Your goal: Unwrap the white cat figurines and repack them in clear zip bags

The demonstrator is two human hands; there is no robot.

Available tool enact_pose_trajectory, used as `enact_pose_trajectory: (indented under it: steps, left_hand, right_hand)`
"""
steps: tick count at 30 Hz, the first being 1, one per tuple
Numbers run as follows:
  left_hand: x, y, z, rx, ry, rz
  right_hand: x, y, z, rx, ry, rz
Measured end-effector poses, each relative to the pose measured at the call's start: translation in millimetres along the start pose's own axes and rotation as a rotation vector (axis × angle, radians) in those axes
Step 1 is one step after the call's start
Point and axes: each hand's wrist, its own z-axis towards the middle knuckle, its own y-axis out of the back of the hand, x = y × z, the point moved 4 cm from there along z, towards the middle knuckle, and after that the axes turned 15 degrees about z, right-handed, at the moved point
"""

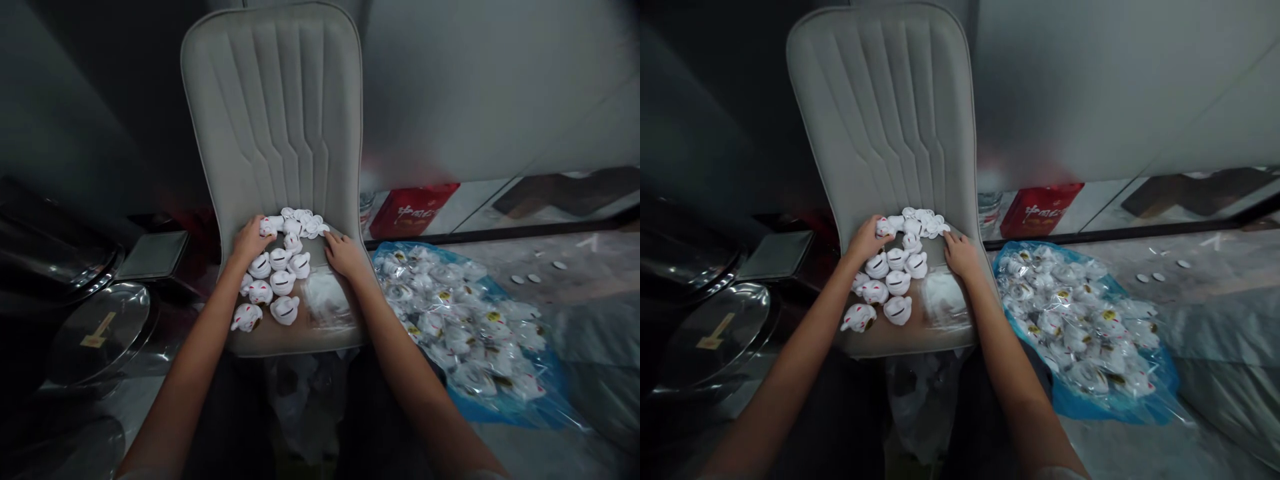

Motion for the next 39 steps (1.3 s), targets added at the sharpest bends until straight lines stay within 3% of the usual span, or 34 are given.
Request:
enact_pose_trajectory:
  steps: [5, 8, 12, 16, 19, 22, 24, 27, 29, 34, 39]
  left_hand:
    - [0.4, -5.0, -4.9, 0.261, 0.069, 0.294]
    - [0.0, -3.6, -3.7, 0.29, 0.051, 0.33]
    - [3.0, -3.2, -0.8, 0.351, 0.032, 0.216]
    - [-1.8, 1.3, 3.3, 0.247, -0.046, 0.231]
    - [-18.3, 0.5, 13.9, 0.161, -0.177, 0.248]
    - [-44.5, -9.2, 35.0, 0.188, -0.331, 0.309]
    - [-61.7, -19.5, 50.6, 0.269, -0.378, 0.393]
    - [-79.2, -35.7, 65.6, 0.415, -0.315, 0.54]
    - [-86.8, -43.3, 67.0, 0.452, -0.27, 0.603]
    - [-96.9, -48.3, 55.7, 0.408, -0.234, 0.696]
    - [-107.5, -29.2, 52.8, 0.326, -0.275, 0.707]
  right_hand:
    - [5.6, 1.3, -0.5, 0.026, -0.051, -0.055]
    - [9.0, 0.4, -1.1, 0.026, -0.085, -0.086]
    - [14.5, -1.7, -2.0, 0.028, -0.069, -0.102]
    - [16.6, -1.1, -1.3, 0.031, -0.062, -0.072]
    - [13.4, 0.6, 0.3, 0.021, -0.039, -0.057]
    - [6.2, 2.6, 2.8, 0.014, -0.01, -0.048]
    - [2.0, 3.8, 4.8, 0.022, 0.006, -0.024]
    - [0.2, 4.8, 6.9, 0.023, -0.012, 0.008]
    - [2.2, 4.7, 7.2, 0.0, -0.047, 0.016]
    - [9.1, 1.3, 8.8, 0.004, -0.091, 0.003]
    - [5.4, 3.9, 11.6, 0.016, -0.143, 0.043]
